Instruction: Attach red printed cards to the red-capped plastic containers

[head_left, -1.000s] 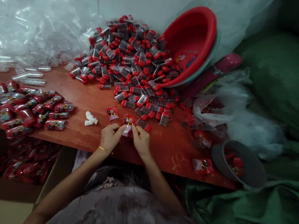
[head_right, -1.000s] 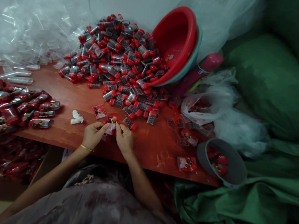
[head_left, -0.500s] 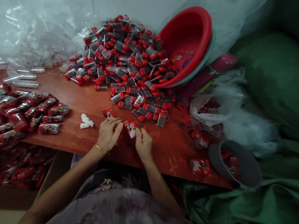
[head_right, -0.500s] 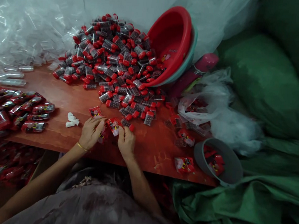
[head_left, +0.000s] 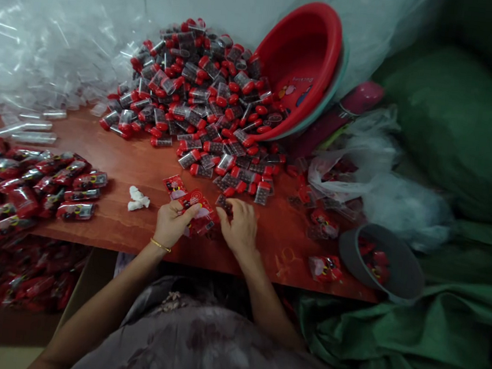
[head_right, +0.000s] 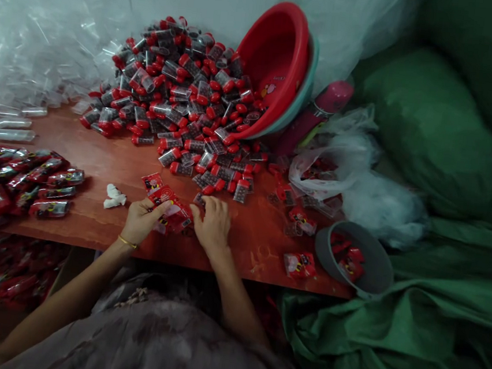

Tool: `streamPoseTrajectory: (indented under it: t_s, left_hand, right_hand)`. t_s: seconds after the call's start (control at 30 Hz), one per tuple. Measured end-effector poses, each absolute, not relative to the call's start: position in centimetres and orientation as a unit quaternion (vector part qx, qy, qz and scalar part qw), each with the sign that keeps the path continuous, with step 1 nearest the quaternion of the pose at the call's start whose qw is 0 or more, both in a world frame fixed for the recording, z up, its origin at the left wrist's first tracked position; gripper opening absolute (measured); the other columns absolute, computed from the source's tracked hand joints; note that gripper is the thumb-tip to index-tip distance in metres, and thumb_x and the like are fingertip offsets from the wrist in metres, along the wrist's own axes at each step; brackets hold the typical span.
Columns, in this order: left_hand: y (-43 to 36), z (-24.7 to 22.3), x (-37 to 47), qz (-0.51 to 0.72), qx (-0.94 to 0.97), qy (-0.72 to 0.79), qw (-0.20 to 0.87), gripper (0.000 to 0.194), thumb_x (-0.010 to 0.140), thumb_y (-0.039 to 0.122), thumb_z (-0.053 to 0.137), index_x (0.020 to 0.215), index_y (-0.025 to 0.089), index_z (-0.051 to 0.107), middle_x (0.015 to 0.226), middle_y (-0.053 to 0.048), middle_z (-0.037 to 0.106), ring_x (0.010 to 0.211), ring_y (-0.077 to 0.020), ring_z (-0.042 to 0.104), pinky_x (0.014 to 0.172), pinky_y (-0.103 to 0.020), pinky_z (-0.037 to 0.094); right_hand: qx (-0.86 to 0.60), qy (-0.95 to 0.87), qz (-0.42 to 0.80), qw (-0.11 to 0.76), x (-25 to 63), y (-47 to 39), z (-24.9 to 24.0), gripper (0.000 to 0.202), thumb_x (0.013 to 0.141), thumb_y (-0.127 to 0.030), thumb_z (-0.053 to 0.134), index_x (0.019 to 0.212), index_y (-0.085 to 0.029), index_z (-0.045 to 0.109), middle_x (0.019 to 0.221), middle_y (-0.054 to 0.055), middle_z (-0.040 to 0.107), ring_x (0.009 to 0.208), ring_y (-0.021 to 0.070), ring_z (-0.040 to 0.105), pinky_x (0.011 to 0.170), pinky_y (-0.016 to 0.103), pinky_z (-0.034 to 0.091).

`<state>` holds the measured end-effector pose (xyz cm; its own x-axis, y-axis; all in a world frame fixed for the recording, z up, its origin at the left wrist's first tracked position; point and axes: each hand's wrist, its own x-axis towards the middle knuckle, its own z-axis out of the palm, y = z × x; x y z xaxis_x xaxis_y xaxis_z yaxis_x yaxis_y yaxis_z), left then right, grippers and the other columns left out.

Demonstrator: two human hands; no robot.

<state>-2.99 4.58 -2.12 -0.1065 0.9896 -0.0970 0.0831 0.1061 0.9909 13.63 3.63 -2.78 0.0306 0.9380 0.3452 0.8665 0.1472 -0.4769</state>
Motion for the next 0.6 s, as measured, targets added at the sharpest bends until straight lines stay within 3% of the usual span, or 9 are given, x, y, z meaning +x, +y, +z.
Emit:
streamPoseTrajectory:
  t_s: [0.07,0.17,0.27,0.37,0.5,0.6]
  left_hand:
    - [4.7,-1.9,-3.0,0.483,0.459,0.575,0.475,0.029,0.065,0.044,0.07,0.063,0.015,0.069,0.055,0.0,0.062,0.05,-0.0126,0.052,0.045,-0.024,0.041]
    - [4.5,-1.7,-2.9,0.483,0.459,0.575,0.475,0.028,0.066,0.043,0.07,0.064,0.015,0.069,0.057,-0.001,0.064,0.052,-0.0134,0.055,0.045,-0.023,0.041]
    - [4.2,-1.9,-2.6,0.483,0.464,0.577,0.468,0.027,0.067,0.043,0.069,0.065,0.015,0.069,0.057,0.0,0.064,0.055,-0.0141,0.057,0.046,-0.023,0.042]
    - [3.9,-2.2,-2.0,0.484,0.466,0.575,0.467,0.027,0.069,0.042,0.068,0.063,0.016,0.068,0.055,0.0,0.062,0.055,-0.014,0.055,0.049,-0.023,0.043]
    - [3.3,-2.0,-0.8,0.483,0.483,0.555,0.474,0.025,0.068,0.042,0.068,0.064,0.017,0.07,0.056,-0.001,0.062,0.056,-0.0147,0.054,0.053,-0.025,0.043]
    - [2.8,-1.6,-0.5,0.478,0.533,0.544,0.438,0.023,0.071,0.04,0.066,0.061,0.019,0.069,0.058,-0.001,0.063,0.057,-0.0145,0.053,0.057,-0.026,0.043]
  right_hand:
    - [-0.665,-0.705,0.029,0.243,15.2,4.1,-3.1,0.037,0.087,-0.038,0.051,0.114,-0.015,0.059,0.118,0.015,0.061,0.107,0.0299,0.049,0.089,0.044,0.037]
    - [-0.628,-0.753,0.041,0.191,17.4,4.2,-4.0,0.032,0.086,-0.021,0.049,0.116,-0.021,0.06,0.123,0.009,0.06,0.118,0.0284,0.044,0.095,0.046,0.033]
    - [-0.58,-0.791,0.039,0.191,19.2,3.4,-4.2,0.036,0.086,-0.011,0.044,0.112,-0.026,0.063,0.129,0.005,0.057,0.126,0.026,0.039,0.1,0.046,0.03]
    - [-0.579,-0.774,0.029,0.253,19.4,2.2,-3.4,0.038,0.086,-0.011,0.041,0.115,-0.024,0.062,0.131,0.008,0.055,0.128,0.0257,0.039,0.102,0.047,0.031]
    - [-0.588,-0.683,0.151,0.406,16.0,0.8,-1.9,0.03,0.087,-0.03,0.049,0.113,-0.02,0.061,0.105,0.009,0.067,0.098,0.0218,0.058,0.088,0.036,0.045]
    - [-0.584,-0.6,0.286,0.466,12.7,0.5,-1.9,0.024,0.089,-0.035,0.045,0.088,-0.02,0.063,0.075,0.002,0.066,0.068,0.0155,0.058,0.064,0.026,0.046]
